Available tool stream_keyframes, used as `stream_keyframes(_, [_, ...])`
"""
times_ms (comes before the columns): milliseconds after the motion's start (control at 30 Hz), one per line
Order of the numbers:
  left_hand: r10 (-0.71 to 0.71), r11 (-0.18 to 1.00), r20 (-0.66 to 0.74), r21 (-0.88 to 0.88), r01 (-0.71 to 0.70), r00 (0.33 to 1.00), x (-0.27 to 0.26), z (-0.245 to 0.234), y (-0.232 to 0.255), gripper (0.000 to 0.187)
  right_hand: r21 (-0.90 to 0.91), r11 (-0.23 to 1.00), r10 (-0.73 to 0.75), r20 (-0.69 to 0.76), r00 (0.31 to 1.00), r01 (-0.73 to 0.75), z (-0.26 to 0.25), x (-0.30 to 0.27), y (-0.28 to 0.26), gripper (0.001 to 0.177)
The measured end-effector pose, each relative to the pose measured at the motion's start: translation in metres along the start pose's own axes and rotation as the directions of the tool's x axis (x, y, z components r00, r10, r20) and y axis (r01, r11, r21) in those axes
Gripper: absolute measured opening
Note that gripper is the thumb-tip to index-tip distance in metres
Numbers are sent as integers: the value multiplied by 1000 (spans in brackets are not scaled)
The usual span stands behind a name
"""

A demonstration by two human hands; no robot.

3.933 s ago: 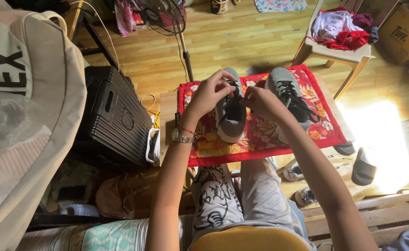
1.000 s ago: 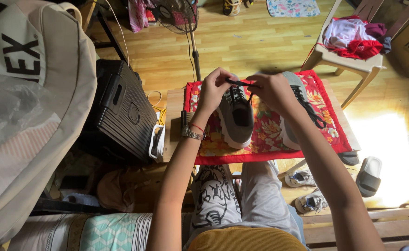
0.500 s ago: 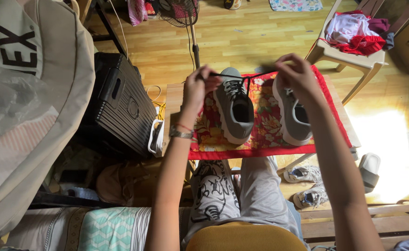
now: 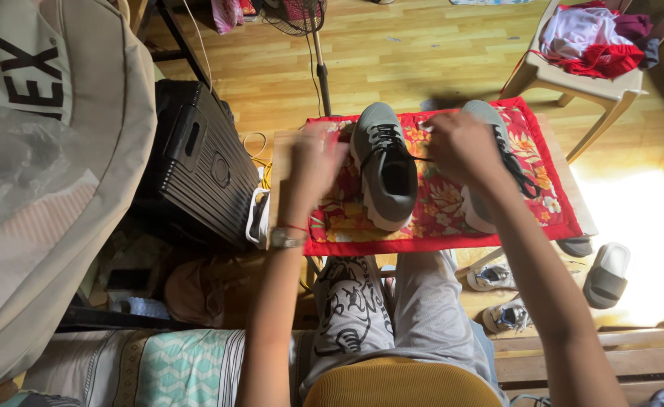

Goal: The person removes the laces from a pair of grey sneakers and then re-laces them by threading the laces through the eyelets and tying a knot.

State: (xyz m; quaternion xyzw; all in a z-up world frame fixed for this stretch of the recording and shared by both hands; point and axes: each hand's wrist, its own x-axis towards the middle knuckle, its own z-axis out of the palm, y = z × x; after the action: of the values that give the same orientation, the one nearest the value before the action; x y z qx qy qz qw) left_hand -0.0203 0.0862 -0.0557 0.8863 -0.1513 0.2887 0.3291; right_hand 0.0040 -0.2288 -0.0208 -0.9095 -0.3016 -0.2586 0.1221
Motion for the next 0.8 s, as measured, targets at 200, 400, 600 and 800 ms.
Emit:
stream_keyframes(200, [238, 946, 168, -261, -189, 957, 4, 40, 52, 23, 172, 969, 124, 283, 951, -177, -9, 5, -41, 34])
stream_keyframes(400, [11, 939, 222, -337, 66, 975, 13, 43, 46, 13, 250, 915, 233, 309, 922, -315, -9, 8, -30, 20])
stream_keyframes(600, [27, 892, 215, -447, 74, 976, 24, 29, 24, 18, 381, 888, 152, 286, 946, -258, -7, 15, -8, 17])
stream_keyframes(800, [-13, 872, 419, -440, 215, 908, 33, 26, 19, 18, 250, 898, 247, 398, 884, -363, 2, 16, -5, 28])
